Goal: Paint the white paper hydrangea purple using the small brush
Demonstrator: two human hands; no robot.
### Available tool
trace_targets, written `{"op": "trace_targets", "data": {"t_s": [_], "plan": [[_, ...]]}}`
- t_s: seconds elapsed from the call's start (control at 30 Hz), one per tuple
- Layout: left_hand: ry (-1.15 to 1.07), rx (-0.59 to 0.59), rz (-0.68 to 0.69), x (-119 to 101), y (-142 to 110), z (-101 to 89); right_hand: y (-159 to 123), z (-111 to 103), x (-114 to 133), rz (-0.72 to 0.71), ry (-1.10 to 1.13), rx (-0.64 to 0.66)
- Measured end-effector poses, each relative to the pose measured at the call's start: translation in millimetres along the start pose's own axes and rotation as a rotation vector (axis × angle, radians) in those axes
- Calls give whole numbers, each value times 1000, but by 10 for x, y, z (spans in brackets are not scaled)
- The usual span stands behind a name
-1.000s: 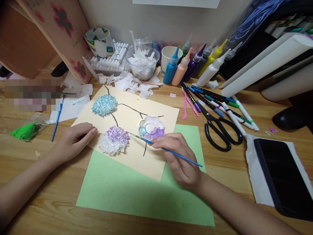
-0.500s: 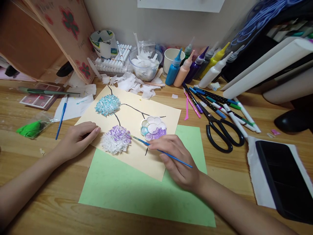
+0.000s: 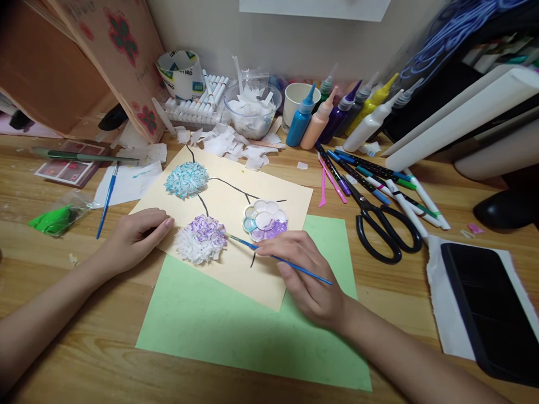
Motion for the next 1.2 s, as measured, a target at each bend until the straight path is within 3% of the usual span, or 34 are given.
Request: {"op": "trace_targets", "data": {"t_s": [0.77, 1.2], "plan": [[-10, -4, 14, -5, -1, -3, -16, -70, 35, -32, -51, -50], [-12, 4, 13, -11, 1, 6, 50, -1, 110, -75, -100, 26]]}}
Point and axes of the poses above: each hand's wrist, its own y-axis towards the middle knuckle, its own z-axis out of the palm, x = y × z, the point moved 10 cm from there along y, towards the middle knuckle, and after that the axes turned 1 degree about x, right-handed, at the moved point
